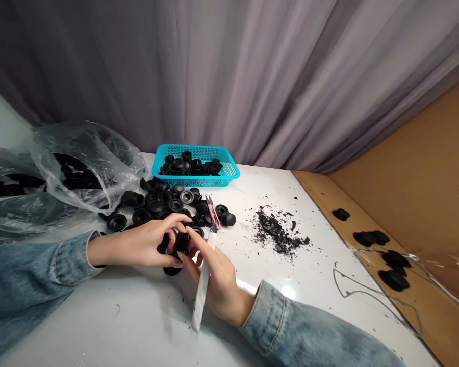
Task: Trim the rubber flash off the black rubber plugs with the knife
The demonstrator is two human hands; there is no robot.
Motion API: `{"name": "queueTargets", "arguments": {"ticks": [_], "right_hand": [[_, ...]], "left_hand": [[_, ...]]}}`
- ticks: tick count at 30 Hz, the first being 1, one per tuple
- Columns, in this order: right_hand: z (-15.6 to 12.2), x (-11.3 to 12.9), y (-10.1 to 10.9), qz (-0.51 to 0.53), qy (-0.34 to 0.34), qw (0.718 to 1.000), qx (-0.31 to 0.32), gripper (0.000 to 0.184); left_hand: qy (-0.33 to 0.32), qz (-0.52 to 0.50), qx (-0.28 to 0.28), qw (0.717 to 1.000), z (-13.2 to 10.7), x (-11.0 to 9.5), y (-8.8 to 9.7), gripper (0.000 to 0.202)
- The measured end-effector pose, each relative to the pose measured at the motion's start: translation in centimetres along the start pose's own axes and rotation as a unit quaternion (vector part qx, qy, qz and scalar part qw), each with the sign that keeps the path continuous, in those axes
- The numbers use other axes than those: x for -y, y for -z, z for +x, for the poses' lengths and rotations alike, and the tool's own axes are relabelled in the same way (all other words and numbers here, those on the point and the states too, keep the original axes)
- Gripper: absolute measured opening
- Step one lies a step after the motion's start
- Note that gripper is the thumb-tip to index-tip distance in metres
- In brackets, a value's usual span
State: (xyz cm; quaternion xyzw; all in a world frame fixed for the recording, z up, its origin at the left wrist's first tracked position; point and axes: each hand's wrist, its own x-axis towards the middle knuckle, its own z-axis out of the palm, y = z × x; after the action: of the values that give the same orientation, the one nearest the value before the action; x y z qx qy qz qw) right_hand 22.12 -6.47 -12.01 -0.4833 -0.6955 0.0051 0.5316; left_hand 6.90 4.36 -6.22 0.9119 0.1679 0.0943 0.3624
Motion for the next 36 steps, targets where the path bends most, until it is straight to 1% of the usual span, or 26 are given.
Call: {"name": "queueTargets", "arguments": {"ticks": [1, 3, 5, 6, 10, 13, 17, 20, 24, 27, 29, 32, 34, 36], "right_hand": [[0.0, 0.0, 0.1, -0.017, 0.012, 1.0, -0.002, 0.06], [0.1, 0.0, 0.2, -0.014, 0.02, 1.0, 0.006, 0.063], [0.3, 0.0, 0.4, 0.022, 0.008, 0.999, 0.024, 0.064], [0.5, 0.1, 0.4, 0.044, -0.003, 0.999, 0.031, 0.063], [0.8, 0.3, 0.6, 0.097, -0.037, 0.994, 0.019, 0.053], [0.9, 0.4, 0.6, 0.104, -0.048, 0.993, 0.013, 0.049], [0.8, 0.3, 0.6, 0.11, -0.052, 0.992, 0.018, 0.047], [0.8, 0.3, 0.7, 0.122, -0.063, 0.99, 0.024, 0.044], [0.8, 0.1, 0.7, 0.122, -0.117, 0.985, 0.037, 0.036], [0.8, -0.1, 0.6, 0.135, -0.163, 0.977, 0.034, 0.032], [0.7, -0.2, 0.6, 0.163, -0.192, 0.967, 0.036, 0.032], [0.8, -0.2, 0.7, 0.212, -0.238, 0.947, 0.031, 0.032], [1.0, -0.1, 0.8, 0.24, -0.263, 0.934, 0.033, 0.032], [1.3, 0.0, 0.9, 0.258, -0.279, 0.924, 0.041, 0.031]], "left_hand": [[0.016, -0.04, 0.012, 0.999, 0.1, -0.1, 0.2, 0.06], [0.041, -0.088, 0.026, 0.995, 0.2, -0.4, 0.5, 0.045], [0.047, -0.099, 0.018, 0.994, 0.2, -0.6, 0.7, 0.032], [0.041, -0.095, 0.009, 0.995, 0.2, -0.6, 0.8, 0.029], [-0.019, -0.048, -0.03, 0.998, 0.1, -0.8, 0.6, 0.031], [-0.051, -0.033, -0.038, 0.997, 0.0, -0.7, 0.3, 0.032], [-0.07, -0.039, -0.023, 0.997, 0.0, -0.4, 0.0, 0.034], [-0.064, -0.036, -0.04, 0.996, 0.0, -0.1, -0.2, 0.034], [-0.048, -0.053, -0.063, 0.995, 0.0, 0.2, -0.5, 0.04], [-0.051, -0.029, -0.093, 0.994, -0.1, 0.4, -0.8, 0.033], [-0.052, -0.019, -0.114, 0.992, -0.2, 0.5, -0.9, 0.028], [-0.052, -0.032, -0.134, 0.989, -0.1, 0.7, -1.1, 0.028], [-0.047, -0.052, -0.138, 0.988, -0.1, 0.9, -1.2, 0.027], [-0.03, -0.074, -0.124, 0.989, 0.0, 1.0, -1.2, 0.026]]}}
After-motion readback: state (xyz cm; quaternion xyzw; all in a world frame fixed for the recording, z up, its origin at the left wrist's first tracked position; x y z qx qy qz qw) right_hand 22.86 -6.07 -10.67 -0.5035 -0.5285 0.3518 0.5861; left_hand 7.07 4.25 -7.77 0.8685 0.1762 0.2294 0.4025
